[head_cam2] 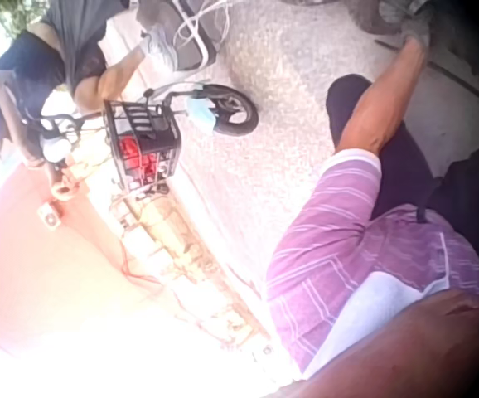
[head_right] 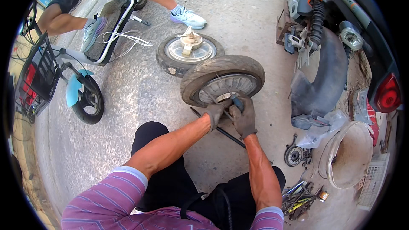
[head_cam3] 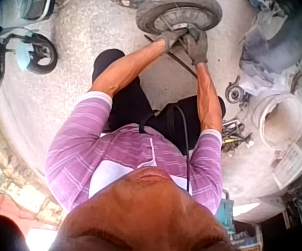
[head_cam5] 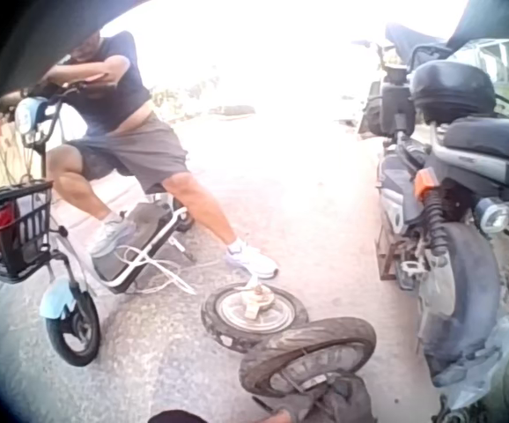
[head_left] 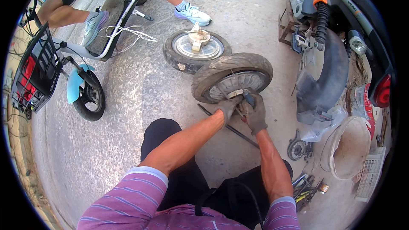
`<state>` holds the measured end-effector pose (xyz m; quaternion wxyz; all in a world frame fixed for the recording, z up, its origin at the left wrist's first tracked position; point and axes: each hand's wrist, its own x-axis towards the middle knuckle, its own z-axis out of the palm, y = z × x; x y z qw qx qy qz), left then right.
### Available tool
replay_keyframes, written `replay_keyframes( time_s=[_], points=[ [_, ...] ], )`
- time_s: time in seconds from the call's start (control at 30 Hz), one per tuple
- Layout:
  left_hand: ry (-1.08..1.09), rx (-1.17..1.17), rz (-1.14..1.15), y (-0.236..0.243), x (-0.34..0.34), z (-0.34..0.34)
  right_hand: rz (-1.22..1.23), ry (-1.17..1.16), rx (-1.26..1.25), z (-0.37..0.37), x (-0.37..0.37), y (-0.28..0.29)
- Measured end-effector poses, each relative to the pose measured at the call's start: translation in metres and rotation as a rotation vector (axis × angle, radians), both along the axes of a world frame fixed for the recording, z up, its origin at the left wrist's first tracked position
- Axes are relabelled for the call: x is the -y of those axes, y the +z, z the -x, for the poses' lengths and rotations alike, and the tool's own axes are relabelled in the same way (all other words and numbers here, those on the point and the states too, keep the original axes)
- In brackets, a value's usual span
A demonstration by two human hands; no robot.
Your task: The person selects tools from a bucket and uses a screwdriver and tire levers to remove a scooter tire from its rim. They pry the tire bead over the rim edge and work around the circumference to detach the tire.
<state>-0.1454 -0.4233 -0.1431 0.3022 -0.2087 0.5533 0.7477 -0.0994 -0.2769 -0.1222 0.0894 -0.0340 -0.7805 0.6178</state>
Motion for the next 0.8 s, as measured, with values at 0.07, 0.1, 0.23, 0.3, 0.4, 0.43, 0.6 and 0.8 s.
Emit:
replay_keyframes(
  time_s=[0.07,0.1,0.23,0.3,0.4,0.43,0.6,0.8],
  points=[
    [0.109,0.112,-0.137,0.004,-0.012,-0.003,0.028,0.007,0.046,0.0,-0.002,-0.002],
    [0.142,0.119,-0.191,0.006,-0.017,-0.005,-0.015,0.002,0.028,0.0,-0.004,-0.002],
    [0.215,0.156,-0.255,0.019,-0.025,-0.01,-0.108,0.036,0.019,0.002,-0.009,-0.01],
    [0.218,0.16,-0.253,0.023,-0.029,-0.011,-0.221,0.063,-0.018,0.002,-0.018,-0.017],
    [0.215,0.134,-0.233,0.014,-0.019,-0.008,-0.348,0.128,0.055,-0.001,-0.006,0.018],
    [0.173,0.128,-0.212,0.014,-0.016,-0.007,-0.385,0.138,0.106,-0.004,-0.005,0.043],
    [0.118,0.11,-0.239,0.008,-0.007,-0.004,-0.463,0.181,0.347,-0.021,-0.012,0.16],
    [0.066,0.159,-0.186,0.02,0.001,0.004,-0.887,0.252,0.403,-0.001,-0.019,0.276]
  ],
)
